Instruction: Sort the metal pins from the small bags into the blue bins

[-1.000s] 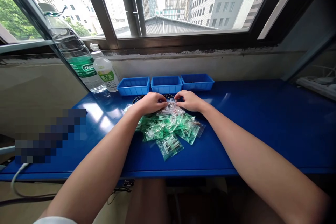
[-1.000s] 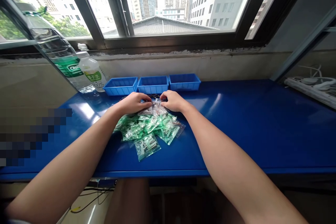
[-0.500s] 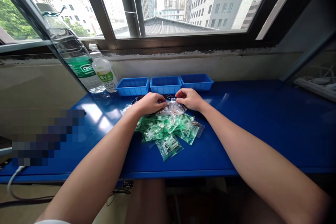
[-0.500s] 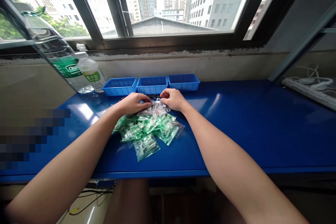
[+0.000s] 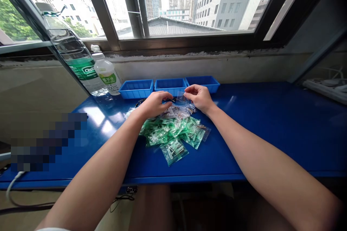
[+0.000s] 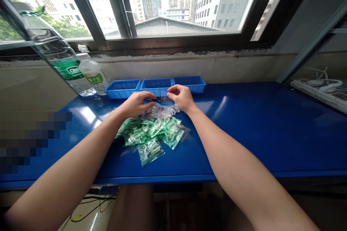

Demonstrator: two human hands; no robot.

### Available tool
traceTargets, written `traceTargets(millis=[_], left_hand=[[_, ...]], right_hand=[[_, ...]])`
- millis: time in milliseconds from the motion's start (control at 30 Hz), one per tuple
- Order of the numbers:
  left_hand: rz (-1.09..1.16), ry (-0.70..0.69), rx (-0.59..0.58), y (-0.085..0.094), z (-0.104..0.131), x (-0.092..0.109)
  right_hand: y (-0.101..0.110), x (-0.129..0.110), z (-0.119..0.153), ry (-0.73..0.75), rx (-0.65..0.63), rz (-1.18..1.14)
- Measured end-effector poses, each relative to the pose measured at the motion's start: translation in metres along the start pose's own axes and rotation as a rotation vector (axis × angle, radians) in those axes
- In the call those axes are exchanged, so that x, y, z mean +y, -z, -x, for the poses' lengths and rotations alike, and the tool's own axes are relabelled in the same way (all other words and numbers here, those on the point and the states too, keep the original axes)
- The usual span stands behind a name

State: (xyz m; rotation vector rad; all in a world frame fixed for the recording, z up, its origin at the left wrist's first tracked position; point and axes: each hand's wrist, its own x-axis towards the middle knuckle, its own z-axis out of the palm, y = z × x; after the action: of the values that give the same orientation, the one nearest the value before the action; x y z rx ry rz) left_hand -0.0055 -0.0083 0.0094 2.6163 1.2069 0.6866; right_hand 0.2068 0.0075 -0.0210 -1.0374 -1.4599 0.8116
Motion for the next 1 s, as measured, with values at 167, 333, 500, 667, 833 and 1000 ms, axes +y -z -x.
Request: traceTargets(millis=[167, 333, 500, 667, 833, 1000], left_hand=[[0.14, -0.125, -0.034, 0.001, 0.002, 0.005], [0.185, -0.095, -0.011, 0.0, 0.001, 0.007], [0.099, 0.002, 0.199, -0.002, 0.0, 0.001], [0.081, 0.14, 0.313, -0.004, -0.004, -0.011], [0.151, 0.351, 0.219, -0.005, -0.007, -0.019], [0.154, 0.406, 0.154, -0.006, -0.006, -0.021]], right_hand=[[-0.003, -0.009, 0.005, -0.011, -0.052, -0.106], [-0.005, -0.009, 0.007, -0.027, -0.085, -0.11], [-0.005, -0.004, 0.003, -0.051, -0.017, -0.037], [-0.005, -0.001, 0.002, -0.058, -0.009, 0.045], [-0.004, -0.002, 0.004, -0.029, -0.042, 0.131], [-0.003, -0.002, 0.004, -0.019, -0.054, 0.21]])
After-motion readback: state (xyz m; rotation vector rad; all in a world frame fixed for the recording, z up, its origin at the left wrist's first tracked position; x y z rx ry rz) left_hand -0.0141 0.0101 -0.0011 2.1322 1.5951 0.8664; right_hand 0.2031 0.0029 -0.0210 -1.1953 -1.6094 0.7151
